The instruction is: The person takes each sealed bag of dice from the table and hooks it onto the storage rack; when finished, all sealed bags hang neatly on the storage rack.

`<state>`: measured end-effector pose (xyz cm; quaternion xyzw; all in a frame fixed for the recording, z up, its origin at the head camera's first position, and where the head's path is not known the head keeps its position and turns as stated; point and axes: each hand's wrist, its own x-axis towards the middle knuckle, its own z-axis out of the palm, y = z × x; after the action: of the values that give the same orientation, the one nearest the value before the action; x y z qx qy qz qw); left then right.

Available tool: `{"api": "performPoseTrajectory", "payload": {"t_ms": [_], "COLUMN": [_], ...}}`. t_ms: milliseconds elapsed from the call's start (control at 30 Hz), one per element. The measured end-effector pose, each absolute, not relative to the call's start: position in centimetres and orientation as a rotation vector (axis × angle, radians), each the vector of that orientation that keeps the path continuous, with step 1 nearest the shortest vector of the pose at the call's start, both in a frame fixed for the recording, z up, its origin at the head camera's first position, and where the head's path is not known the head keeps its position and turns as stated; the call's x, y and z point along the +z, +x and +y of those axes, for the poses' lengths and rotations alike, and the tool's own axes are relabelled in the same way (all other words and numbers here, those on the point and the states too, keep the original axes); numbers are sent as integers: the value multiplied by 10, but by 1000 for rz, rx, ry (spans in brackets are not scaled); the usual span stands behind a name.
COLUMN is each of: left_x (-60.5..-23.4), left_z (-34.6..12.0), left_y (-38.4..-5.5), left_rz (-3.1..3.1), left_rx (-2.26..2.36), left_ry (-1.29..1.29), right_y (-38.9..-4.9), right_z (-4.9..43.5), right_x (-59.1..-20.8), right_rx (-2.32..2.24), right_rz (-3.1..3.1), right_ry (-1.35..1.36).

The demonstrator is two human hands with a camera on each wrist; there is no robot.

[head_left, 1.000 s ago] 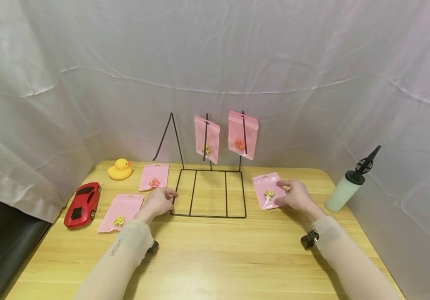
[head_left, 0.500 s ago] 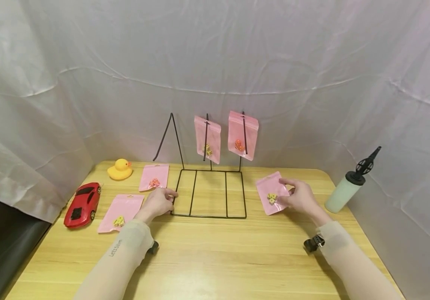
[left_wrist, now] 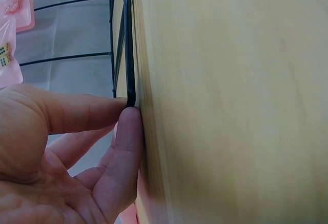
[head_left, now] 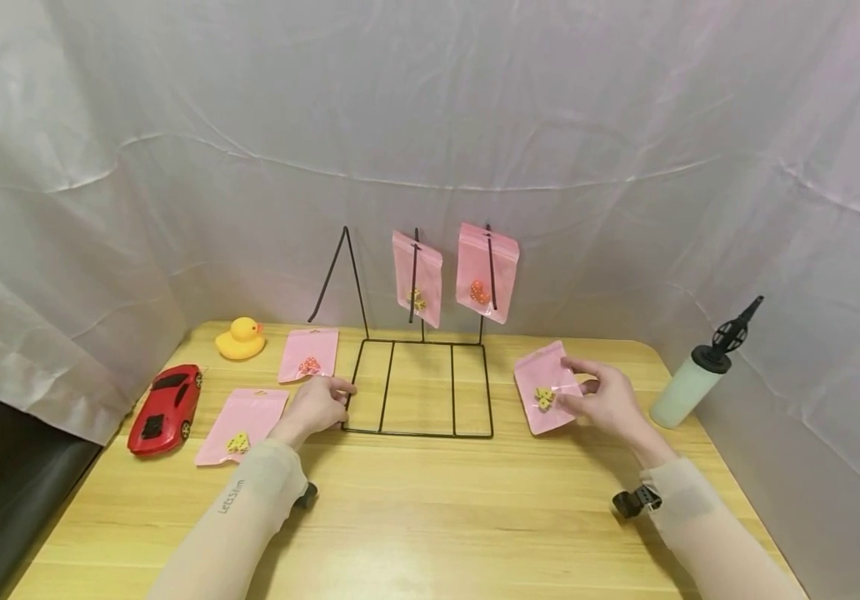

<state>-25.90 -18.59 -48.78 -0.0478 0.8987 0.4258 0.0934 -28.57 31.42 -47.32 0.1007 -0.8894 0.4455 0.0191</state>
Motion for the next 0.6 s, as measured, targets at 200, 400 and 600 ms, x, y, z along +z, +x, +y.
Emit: {"api": "performPoseTrajectory", "payload": {"t_ms": [200,400,600], "left_x": [-488,-489,-490], "left_z": [-186,-187,-187], "left_y": [-260,-260,-260], "left_rz": [2675,2677,2685], "left_rx": [1266,1264,1252], "left_ry": [-128,-139,-131], "right_y": [-275,-267,-259], "right_z": [311,307,298], "right_x": [-469,-464,-465], "right_rx": [1400,1382,1370], "right_rz": [-2728,-2673,-2531], "right_ry": [321,349,491]}}
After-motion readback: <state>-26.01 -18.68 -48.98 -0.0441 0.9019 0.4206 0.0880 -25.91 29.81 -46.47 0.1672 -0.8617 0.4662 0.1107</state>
